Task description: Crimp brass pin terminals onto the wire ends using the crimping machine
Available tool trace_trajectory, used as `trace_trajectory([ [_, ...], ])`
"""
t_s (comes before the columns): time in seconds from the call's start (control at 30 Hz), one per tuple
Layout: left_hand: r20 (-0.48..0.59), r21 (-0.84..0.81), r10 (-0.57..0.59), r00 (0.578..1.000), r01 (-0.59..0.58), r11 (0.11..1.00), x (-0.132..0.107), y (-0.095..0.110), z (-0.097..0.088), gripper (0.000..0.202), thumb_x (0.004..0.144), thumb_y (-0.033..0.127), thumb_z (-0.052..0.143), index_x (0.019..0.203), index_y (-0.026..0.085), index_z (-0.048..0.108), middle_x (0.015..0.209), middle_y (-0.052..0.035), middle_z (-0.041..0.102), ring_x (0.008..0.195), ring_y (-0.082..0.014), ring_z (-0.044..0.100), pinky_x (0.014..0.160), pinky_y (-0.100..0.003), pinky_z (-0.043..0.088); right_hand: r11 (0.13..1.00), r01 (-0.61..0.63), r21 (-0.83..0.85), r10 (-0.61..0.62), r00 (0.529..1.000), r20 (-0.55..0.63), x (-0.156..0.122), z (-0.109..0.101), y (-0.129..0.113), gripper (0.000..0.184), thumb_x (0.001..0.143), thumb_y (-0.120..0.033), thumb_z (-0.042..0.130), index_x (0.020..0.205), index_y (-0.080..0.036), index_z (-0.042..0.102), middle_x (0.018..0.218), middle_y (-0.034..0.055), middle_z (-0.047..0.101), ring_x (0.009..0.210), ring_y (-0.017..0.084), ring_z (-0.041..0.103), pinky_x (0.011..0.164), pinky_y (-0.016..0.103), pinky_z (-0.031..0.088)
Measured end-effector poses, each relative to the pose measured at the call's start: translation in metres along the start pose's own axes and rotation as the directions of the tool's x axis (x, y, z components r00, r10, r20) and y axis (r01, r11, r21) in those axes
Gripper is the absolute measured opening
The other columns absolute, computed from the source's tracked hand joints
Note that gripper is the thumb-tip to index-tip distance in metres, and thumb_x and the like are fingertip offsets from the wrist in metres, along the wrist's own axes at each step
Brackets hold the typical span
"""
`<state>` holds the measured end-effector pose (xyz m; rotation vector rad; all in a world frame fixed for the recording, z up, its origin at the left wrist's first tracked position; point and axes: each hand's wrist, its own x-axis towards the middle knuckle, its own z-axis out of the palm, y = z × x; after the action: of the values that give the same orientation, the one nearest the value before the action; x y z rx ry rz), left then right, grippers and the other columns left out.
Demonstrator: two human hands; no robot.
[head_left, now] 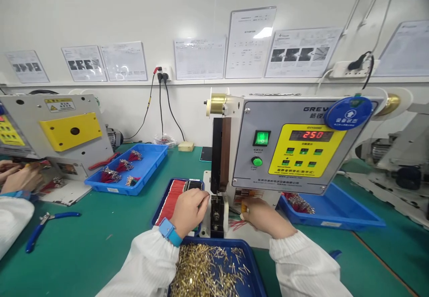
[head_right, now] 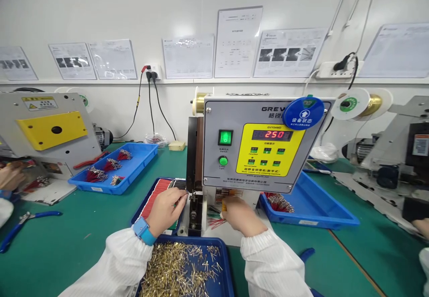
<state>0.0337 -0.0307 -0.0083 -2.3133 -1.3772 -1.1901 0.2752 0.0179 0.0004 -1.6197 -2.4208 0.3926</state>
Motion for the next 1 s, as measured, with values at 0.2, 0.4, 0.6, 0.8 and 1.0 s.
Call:
trace_trajectory([
  [0.2,-0.007,0.002,0.001,1.000,-0.001,1.000,0.000,-0.001,0.001,0.021,0.096,0.022,0.045,0.089,0.018,0.064,0.078,-0.0043,0.065,0.073,-0.0169,0.062,0.065,-0.029,0.047,0.999,0.022,-0.033,-0.021,1.000,0.006,0.001,-0.005,0.000,0.014,0.076,-0.014,0.055,0.082,-0.015,0.068,0.090,0.0133,0.069,0.081,0.027,0.061,0.064,0.032,0.042],
  [0.4,-0.004,0.009,0.009,1.000,-0.009,1.000,0.000,-0.002,0.001,0.022,0.096,0.023,0.045,0.090,0.018,0.064,0.079,-0.0043,0.066,0.074,-0.0166,0.063,0.067,-0.028,0.047,1.000,0.021,-0.023,-0.023,0.996,-0.090,-0.009,-0.016,0.002,0.020,0.079,-0.015,0.053,0.091,-0.016,0.068,0.092,0.0119,0.068,0.080,0.023,0.061,0.062,0.028,0.041],
  [0.6,0.007,0.022,0.002,1.000,-0.002,1.000,0.001,-0.004,0.001,0.022,0.096,0.024,0.044,0.089,0.018,0.065,0.080,-0.0039,0.066,0.075,-0.0170,0.062,0.068,-0.028,0.046,0.999,0.053,0.004,-0.053,0.992,0.115,-0.051,-0.023,-0.022,0.016,0.079,-0.014,0.053,0.067,-0.017,0.063,0.069,0.0043,0.066,0.063,0.016,0.058,0.057,0.025,0.036],
  [0.8,0.030,0.033,-0.009,1.000,0.008,0.999,0.000,-0.003,0.000,0.025,0.096,0.024,0.043,0.086,0.018,0.065,0.077,-0.0037,0.065,0.074,-0.0168,0.061,0.067,-0.028,0.044,0.971,0.221,-0.093,-0.182,0.932,0.315,-0.088,-0.006,-0.048,0.019,0.071,-0.009,0.059,0.082,-0.020,0.069,0.089,0.0033,0.071,0.081,0.021,0.063,0.069,0.027,0.040],
  [1.0,0.058,0.036,-0.011,0.998,0.009,0.999,-0.003,-0.002,0.002,0.026,0.096,0.025,0.043,0.084,0.018,0.065,0.077,-0.0036,0.065,0.075,-0.0170,0.061,0.068,-0.028,0.044,0.932,0.283,-0.226,-0.196,0.919,0.342,-0.096,0.005,-0.063,0.019,0.083,-0.010,0.048,0.082,-0.018,0.065,0.089,0.0055,0.069,0.081,0.022,0.064,0.068,0.029,0.040],
])
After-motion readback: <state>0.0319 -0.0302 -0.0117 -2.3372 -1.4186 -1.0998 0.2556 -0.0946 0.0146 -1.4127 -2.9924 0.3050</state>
